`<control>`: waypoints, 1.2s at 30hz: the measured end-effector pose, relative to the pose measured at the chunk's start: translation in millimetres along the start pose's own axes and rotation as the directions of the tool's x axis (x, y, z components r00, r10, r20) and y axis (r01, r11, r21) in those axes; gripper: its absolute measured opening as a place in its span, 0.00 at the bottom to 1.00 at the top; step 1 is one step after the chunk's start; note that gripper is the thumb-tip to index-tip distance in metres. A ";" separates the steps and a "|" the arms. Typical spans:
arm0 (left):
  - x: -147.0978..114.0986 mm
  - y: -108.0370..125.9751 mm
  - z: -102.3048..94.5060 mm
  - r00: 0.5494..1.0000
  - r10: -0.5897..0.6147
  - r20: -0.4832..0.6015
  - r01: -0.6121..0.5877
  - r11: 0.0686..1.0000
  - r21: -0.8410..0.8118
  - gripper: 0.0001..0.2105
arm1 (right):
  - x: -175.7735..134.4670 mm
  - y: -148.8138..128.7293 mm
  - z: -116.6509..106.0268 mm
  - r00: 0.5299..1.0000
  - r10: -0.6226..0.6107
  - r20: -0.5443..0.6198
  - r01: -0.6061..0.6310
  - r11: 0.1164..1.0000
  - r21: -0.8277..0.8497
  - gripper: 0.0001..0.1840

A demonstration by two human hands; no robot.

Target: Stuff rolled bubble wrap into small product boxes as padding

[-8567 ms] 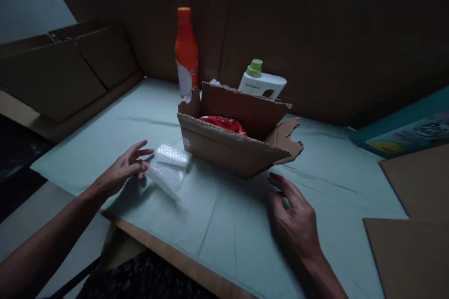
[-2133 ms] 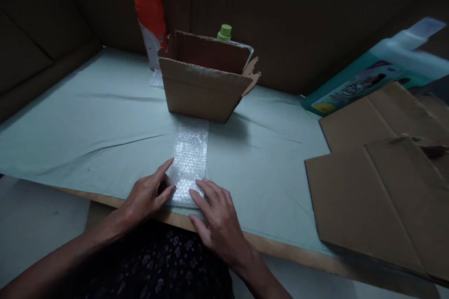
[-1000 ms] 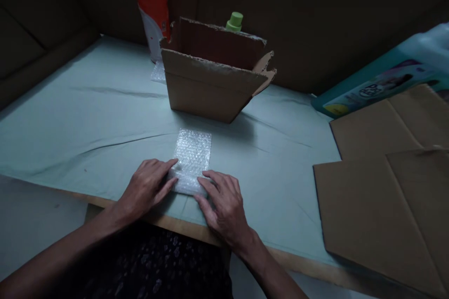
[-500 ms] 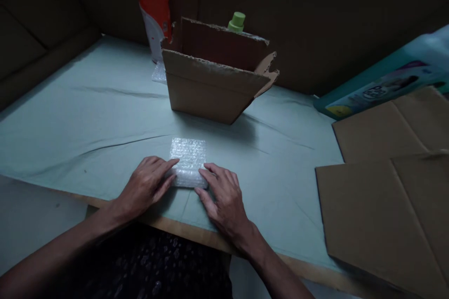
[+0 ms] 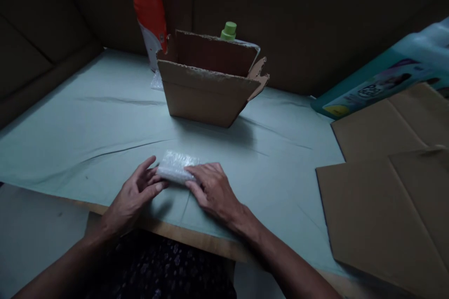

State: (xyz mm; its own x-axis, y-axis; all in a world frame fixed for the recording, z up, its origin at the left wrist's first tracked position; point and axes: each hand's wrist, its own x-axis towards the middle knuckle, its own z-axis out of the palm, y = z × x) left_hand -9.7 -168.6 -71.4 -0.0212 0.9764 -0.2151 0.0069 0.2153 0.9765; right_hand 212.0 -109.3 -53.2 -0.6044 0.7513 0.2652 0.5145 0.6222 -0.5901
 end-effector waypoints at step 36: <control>158.0 109.2 24.4 0.344 0.900 0.268 -0.580 -0.021 0.815 0.10 | 177.3 27.2 -201.5 0.896 0.436 -0.084 -0.307 0.473 -0.826 0.10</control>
State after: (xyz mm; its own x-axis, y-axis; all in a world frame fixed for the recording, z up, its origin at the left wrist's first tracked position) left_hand 12.1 9.6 0.9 0.2666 0.5347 0.8019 0.8265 -0.5548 0.0951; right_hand 241.4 85.2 131.5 -0.2663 0.9629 0.0445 0.9315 0.2452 0.2688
